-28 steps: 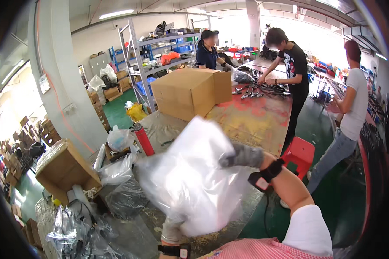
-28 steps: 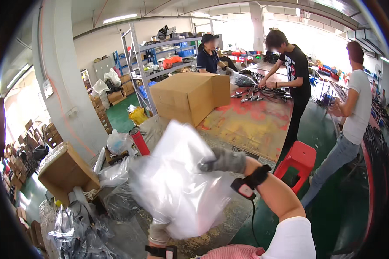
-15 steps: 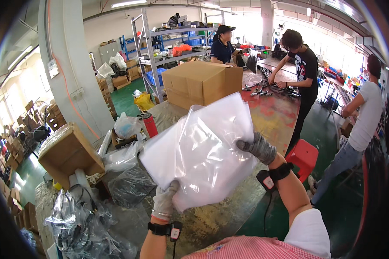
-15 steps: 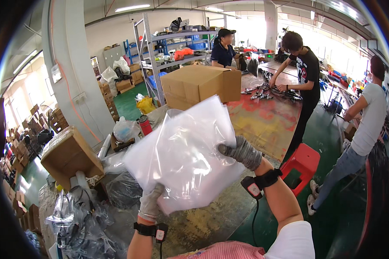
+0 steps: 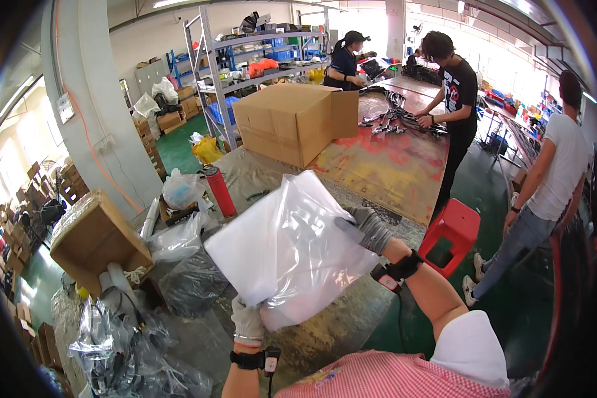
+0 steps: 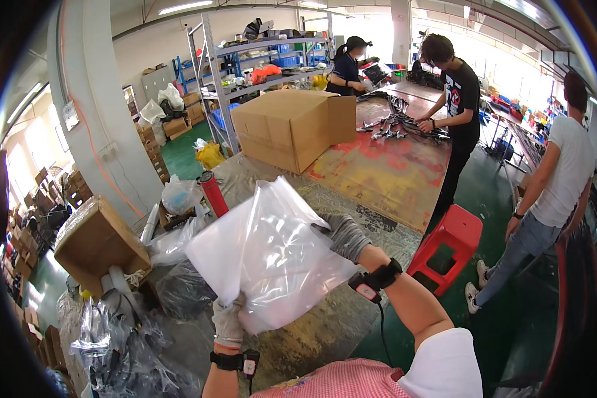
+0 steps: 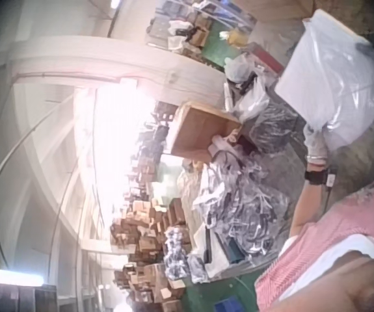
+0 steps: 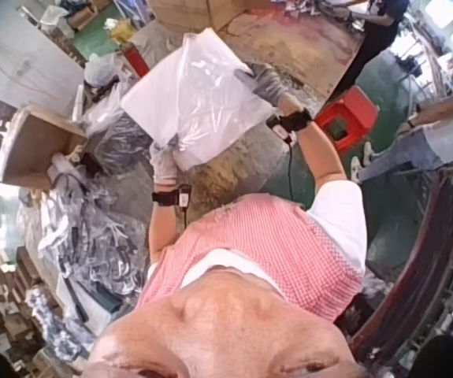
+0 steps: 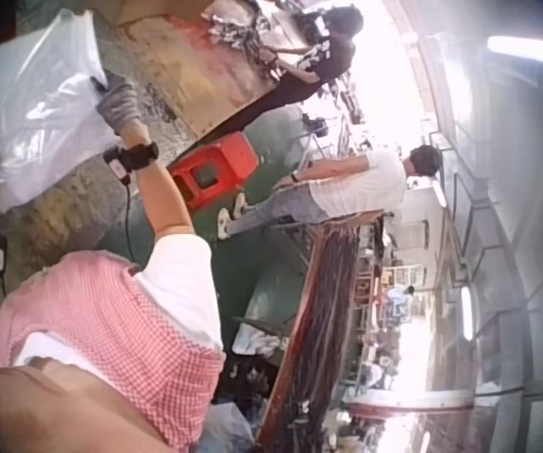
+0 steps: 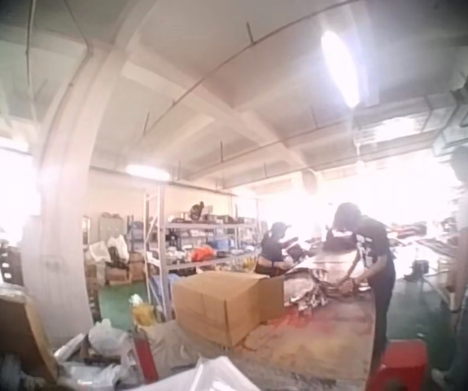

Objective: Putting black cables into plastic bags and sealing them using a heat sealer.

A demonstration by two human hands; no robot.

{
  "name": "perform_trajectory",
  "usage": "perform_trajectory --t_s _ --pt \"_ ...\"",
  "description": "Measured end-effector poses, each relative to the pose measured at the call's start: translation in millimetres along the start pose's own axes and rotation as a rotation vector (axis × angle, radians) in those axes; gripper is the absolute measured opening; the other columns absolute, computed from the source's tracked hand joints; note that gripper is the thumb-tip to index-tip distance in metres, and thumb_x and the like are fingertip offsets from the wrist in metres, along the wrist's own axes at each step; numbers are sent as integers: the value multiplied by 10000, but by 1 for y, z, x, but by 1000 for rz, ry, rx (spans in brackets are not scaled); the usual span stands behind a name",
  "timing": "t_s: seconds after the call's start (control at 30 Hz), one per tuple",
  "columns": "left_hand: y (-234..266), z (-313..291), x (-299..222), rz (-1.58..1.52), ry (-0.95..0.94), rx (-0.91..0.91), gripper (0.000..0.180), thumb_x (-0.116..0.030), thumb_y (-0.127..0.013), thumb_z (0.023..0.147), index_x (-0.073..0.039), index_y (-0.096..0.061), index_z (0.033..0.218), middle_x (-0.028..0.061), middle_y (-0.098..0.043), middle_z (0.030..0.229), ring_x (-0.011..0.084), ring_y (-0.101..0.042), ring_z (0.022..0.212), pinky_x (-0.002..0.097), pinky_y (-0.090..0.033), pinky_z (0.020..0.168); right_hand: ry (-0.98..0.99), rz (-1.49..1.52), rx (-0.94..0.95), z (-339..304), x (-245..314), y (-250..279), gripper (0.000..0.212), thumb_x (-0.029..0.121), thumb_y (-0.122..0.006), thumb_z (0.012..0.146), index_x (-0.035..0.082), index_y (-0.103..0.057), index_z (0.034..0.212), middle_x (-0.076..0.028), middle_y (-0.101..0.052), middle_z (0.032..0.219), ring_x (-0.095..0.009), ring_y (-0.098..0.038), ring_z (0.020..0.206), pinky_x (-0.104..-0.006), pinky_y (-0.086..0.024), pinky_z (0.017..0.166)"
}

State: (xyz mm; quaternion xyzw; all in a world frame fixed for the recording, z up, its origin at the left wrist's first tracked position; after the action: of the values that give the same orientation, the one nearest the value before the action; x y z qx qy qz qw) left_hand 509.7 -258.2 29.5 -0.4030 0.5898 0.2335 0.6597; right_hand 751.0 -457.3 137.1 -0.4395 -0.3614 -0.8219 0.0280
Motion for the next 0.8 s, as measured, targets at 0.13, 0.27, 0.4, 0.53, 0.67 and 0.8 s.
perform_trajectory --t_s 0.13,0.27,0.4,0.53,0.67,0.8 --pt "-1 -3 -9 21 70 -27 238 -2 -616 782 32 -545 1006 60 -597 893 124 -580 786 253 -493 668 38 27 -138 3 -15 -21 336 298 -607 836 -14 -619 961 -247 -582 740 -340 -567 624 -366 -450 604" --pt "3 2 -15 9 -25 -4 199 -24 -608 787 51 -619 971 52 -641 854 102 -581 730 241 -476 627 -5 136 -310 -8 -34 -36 269 255 -631 836 -11 -619 874 -199 -577 671 -230 -521 548 -349 -421 542" --pt "12 -4 -21 76 -131 -9 199 -58 -630 787 48 -643 955 41 -652 796 80 -571 699 239 -464 596 -48 291 -354 -21 -23 -49 248 251 -625 860 14 -608 790 -16 -531 605 -72 -419 585 -290 -393 519" --pt "30 0 -7 165 50 36 291 -83 -647 783 38 -609 1045 68 -657 881 95 -583 730 240 -474 610 -262 573 -228 -31 -57 -76 218 255 -632 858 37 -630 876 65 -546 681 -46 -447 615 -247 -383 506" --pt "62 3 52 229 482 69 424 -184 -689 789 49 -561 1119 97 -638 981 137 -600 811 261 -492 716 -814 362 128 -58 -122 -125 409 341 -658 817 16 -609 1060 -39 -630 879 -155 -586 734 -321 -473 607" --pt "98 -11 133 8 606 142 507 -304 -667 820 52 -544 1161 91 -625 1022 149 -586 898 268 -474 791 -999 -171 320 -118 -219 -162 586 450 -708 737 5 -593 1101 -114 -651 963 -249 -628 807 -393 -501 694"
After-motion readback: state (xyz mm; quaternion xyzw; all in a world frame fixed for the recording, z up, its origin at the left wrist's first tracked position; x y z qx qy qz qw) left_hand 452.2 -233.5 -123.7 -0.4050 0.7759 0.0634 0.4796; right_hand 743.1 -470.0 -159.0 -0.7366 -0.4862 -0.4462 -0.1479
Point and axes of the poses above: each hand's wrist, its own z-axis towards the middle knuckle, its own y-axis out of the back of the hand, x = y × z, the point moved 2 cm from there along z, towards the middle knuckle
